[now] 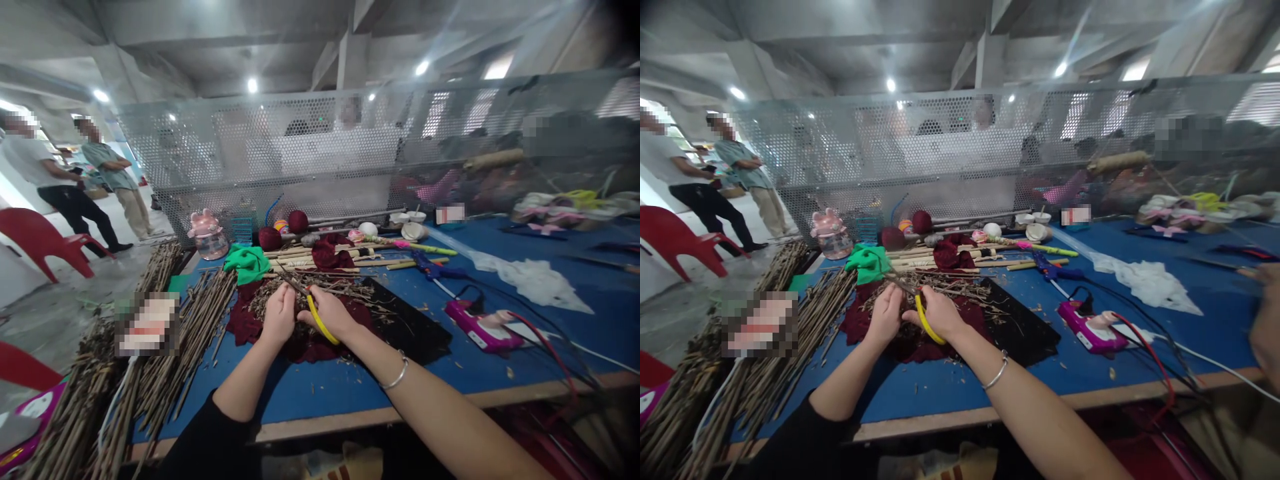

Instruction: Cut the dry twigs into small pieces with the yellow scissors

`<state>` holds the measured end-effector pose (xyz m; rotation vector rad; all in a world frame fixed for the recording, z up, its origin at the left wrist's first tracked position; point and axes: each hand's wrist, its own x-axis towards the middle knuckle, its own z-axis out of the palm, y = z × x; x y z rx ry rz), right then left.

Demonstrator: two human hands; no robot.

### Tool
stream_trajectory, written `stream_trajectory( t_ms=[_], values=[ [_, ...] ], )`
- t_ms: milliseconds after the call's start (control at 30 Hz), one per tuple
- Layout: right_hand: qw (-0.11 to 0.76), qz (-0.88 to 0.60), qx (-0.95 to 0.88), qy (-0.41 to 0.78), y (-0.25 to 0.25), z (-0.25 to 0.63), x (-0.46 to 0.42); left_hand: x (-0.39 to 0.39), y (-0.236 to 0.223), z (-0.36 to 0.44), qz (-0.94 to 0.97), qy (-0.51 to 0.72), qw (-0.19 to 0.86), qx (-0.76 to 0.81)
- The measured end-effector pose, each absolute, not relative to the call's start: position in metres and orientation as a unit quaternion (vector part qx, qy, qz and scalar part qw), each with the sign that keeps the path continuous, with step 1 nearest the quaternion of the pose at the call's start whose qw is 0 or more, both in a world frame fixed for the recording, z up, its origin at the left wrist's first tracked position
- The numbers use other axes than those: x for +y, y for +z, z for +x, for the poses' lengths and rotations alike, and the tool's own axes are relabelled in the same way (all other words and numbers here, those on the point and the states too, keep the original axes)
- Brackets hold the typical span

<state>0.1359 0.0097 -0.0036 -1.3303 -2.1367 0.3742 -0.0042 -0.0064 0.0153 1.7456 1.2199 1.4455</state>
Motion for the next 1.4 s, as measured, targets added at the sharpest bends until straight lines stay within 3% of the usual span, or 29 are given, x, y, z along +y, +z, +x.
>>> stream_trajectory(
  t_ms=[433,667,900,1233,1400],
  values=[
    [0.335,-0.511,-0.772,0.174,-0.001,0.135,0.014,0.000,0.009,-0.006,0.615,0.574,0.265,0.471],
    [0.469,-0.457,-0.685,0.319,0.008,0.137,0.017,-0.003,0.009,-0.002,0.693,0.490,0.230,0.477],
    [0.463,-0.437,-0.677,0.370,0.009,0.140,0.016,-0.003,0.008,-0.002,0.745,0.445,0.166,0.469],
    [0.465,-0.453,-0.673,0.354,0.016,0.141,0.013,-0.001,0.006,-0.001,0.700,0.441,0.323,0.460],
    [0.480,-0.438,-0.671,0.357,0.012,0.139,0.015,-0.004,0.010,0.000,0.712,0.438,0.310,0.453]
  ],
)
